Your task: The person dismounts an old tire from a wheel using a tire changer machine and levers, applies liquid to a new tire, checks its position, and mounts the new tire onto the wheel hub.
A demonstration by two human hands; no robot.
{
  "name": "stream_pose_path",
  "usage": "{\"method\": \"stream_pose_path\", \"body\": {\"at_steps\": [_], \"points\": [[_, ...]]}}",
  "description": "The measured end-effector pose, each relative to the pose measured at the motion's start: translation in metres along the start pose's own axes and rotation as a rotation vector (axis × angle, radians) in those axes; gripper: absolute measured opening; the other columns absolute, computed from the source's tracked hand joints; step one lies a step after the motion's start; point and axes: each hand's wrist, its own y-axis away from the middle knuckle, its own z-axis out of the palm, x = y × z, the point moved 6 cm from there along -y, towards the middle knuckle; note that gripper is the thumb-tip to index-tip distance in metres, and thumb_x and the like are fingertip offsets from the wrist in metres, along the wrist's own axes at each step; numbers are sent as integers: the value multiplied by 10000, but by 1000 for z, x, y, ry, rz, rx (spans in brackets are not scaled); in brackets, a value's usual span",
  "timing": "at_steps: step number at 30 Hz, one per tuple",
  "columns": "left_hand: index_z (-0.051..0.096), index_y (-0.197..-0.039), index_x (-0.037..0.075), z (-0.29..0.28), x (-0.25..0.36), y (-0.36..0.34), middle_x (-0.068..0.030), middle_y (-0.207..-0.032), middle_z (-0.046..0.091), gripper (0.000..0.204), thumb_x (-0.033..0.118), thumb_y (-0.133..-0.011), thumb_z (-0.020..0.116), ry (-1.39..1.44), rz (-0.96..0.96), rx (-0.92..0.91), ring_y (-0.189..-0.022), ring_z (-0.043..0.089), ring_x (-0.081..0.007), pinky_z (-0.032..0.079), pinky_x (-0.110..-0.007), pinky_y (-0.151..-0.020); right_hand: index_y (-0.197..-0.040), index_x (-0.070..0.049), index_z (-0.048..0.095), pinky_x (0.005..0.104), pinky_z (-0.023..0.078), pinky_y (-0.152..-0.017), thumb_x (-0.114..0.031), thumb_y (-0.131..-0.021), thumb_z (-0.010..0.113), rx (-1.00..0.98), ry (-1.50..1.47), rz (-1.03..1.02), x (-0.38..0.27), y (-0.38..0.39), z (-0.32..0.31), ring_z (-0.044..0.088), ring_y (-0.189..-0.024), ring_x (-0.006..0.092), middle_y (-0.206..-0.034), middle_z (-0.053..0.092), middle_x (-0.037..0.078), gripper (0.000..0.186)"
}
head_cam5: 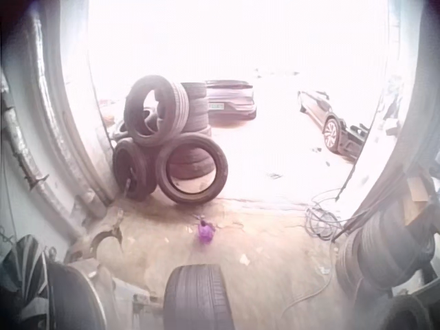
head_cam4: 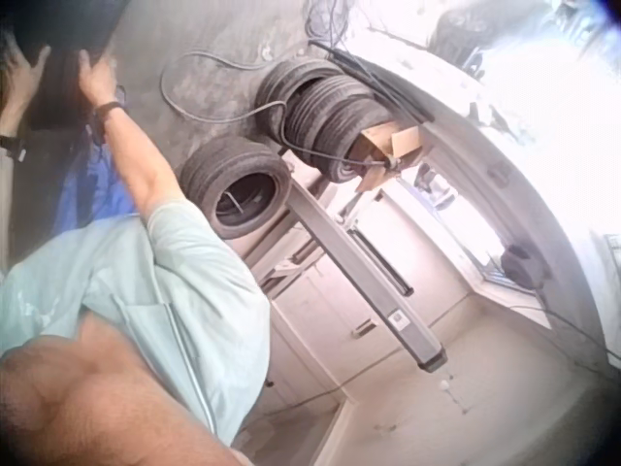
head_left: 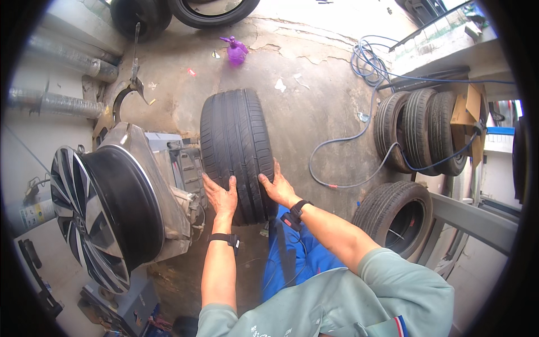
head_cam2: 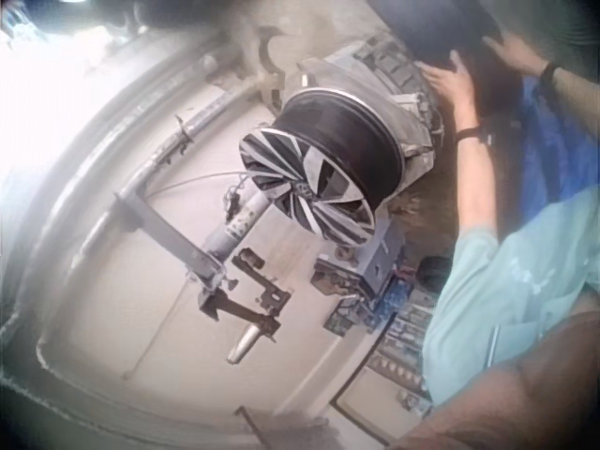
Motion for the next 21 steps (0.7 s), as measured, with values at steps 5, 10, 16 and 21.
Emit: {"method": "stream_pose_path", "body": {"at_steps": [5, 10, 16, 21], "points": [[134, -1532, -45, -9, 49, -93, -344, -1525, 241, 946, 506, -920, 600, -43, -126, 44, -1419, 259, -489, 238, -570, -1159, -1577, -53, 107, 486, 367, -1108, -652, -933, 462, -28, 227, 25, -94, -112, -17, 446, -1348, 447, -1450, 449, 310, 948], [200, -1539, -23, 2, 147, -127, -300, -1588, 168, 813, 371, -936, 578, -322, 219, 122, -1480, 158, -462, 163, -563, -1193, -1576, -45, 115, 489, 346, -1123, -611, -965, 454, -122, 92, -107, -147, -243, -47, 449, -1343, 452, -1449, 452, 307, 899], [333, -1505, 1, -13, 165, -238, -196, -1579, 312, 672, 327, -944, 510, -388, 6, 306, -1460, 280, -384, 205, -489, -1201, -1369, -23, 565, 353, 546, -848, -555, -958, 537, -507, 203, 81, -141, -314, -105, 714, -960, 256, -1074, 712, 210, 673], [578, -1322, -8, -26, 161, -331, -193, -1403, 550, 434, 134, -916, 521, -214, 53, 407, -1346, 462, -390, 337, -475, -1138, -1147, 29, 692, 400, 493, -977, -480, -897, 595, -136, 417, -45, -159, -530, -165, 675, -1061, 352, -1064, 710, 243, 575]]}}
